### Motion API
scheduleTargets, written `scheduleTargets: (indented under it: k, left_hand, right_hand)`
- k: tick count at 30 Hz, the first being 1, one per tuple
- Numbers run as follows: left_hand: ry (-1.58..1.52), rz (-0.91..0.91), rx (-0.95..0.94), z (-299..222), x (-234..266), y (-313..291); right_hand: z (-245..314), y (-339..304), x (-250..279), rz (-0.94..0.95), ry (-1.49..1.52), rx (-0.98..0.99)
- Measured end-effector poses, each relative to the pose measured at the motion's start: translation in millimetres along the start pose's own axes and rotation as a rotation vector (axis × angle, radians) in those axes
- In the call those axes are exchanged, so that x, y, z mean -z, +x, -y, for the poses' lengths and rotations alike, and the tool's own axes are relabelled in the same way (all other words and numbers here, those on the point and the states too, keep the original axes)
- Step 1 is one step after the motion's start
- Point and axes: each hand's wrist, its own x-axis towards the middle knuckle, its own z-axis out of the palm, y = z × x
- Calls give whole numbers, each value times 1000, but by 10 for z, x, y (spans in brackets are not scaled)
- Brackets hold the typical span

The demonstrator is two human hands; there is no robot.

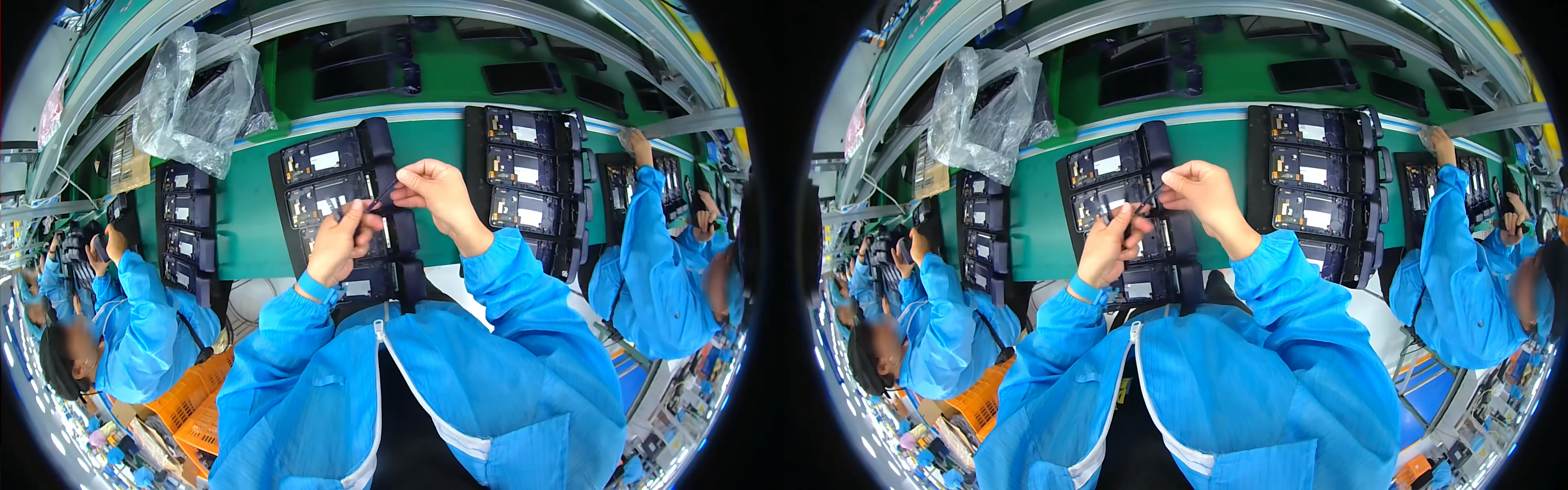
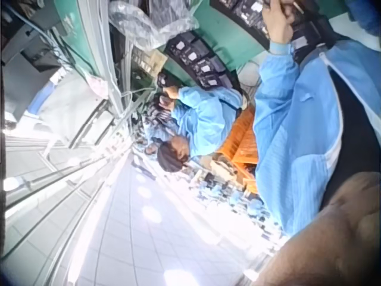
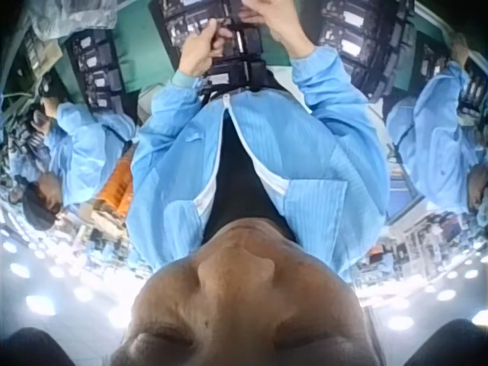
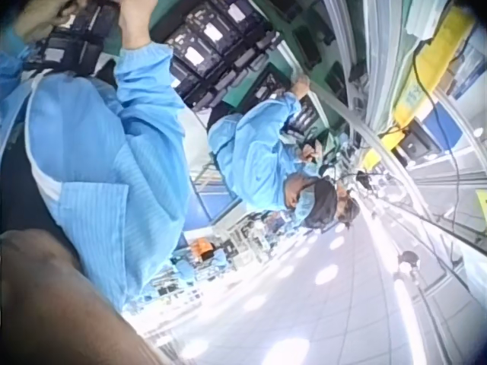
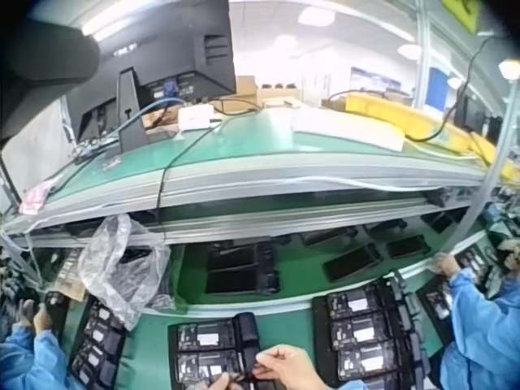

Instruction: The person assembles handheld electronic devices by hand, inserting electronic connectors and battery compartments into plastic housings.

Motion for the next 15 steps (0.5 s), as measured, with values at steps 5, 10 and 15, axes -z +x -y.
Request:
scheduleTargets:
  k: [5,10,15]
  left_hand:
    - [-50,-74,-117,28,-59,-24]
    - [-14,-178,-96,82,-77,61]
    - [149,-216,-191,219,-134,56]
  right_hand:
    - [-70,-44,33,-28,157,-47]
    - [-196,-96,-46,-62,177,36]
    - [-428,-50,-90,-100,62,209]
